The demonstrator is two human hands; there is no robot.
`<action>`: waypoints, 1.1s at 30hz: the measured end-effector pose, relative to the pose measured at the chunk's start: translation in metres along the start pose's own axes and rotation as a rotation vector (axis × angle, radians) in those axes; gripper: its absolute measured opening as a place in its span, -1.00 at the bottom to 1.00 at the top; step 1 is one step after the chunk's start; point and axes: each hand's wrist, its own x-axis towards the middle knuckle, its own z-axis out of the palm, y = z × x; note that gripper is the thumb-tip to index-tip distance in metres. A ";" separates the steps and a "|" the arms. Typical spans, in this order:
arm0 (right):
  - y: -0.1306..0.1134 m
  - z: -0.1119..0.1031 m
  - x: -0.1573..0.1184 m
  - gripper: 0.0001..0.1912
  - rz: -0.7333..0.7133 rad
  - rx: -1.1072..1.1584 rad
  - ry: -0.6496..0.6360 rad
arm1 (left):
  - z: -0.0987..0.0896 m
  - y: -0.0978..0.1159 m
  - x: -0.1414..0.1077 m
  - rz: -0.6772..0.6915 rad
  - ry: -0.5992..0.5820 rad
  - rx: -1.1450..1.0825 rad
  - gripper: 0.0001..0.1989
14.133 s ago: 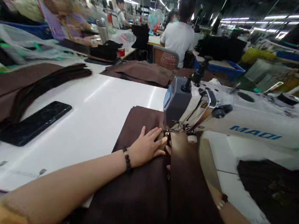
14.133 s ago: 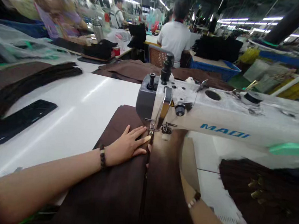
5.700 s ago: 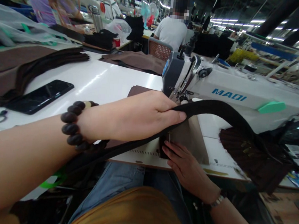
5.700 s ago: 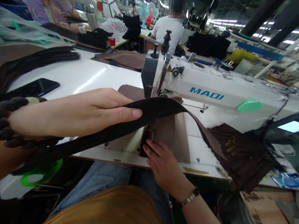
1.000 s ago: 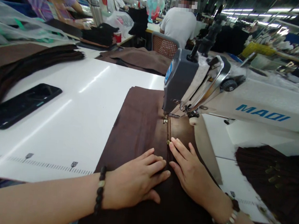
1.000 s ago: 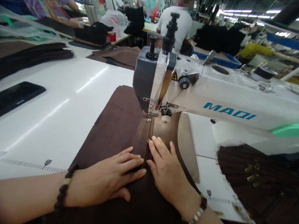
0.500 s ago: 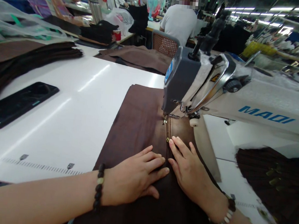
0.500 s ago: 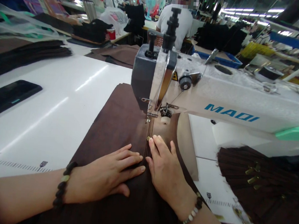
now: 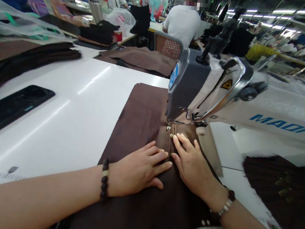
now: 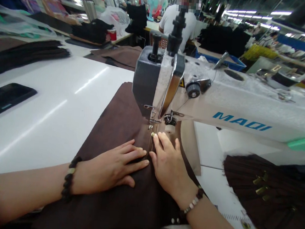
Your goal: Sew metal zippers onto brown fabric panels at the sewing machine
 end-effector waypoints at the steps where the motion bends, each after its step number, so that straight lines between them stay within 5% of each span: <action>1: 0.001 0.000 0.002 -0.54 0.001 -0.004 0.000 | 0.000 -0.002 0.001 -0.001 0.000 0.005 -0.51; 19: 0.025 0.002 0.036 -0.57 -0.075 0.014 -0.007 | -0.009 -0.037 0.017 0.016 0.019 0.032 -0.57; 33: 0.019 -0.006 0.042 -0.65 0.068 0.102 -0.001 | -0.010 -0.036 0.017 0.052 -0.014 -0.014 -0.66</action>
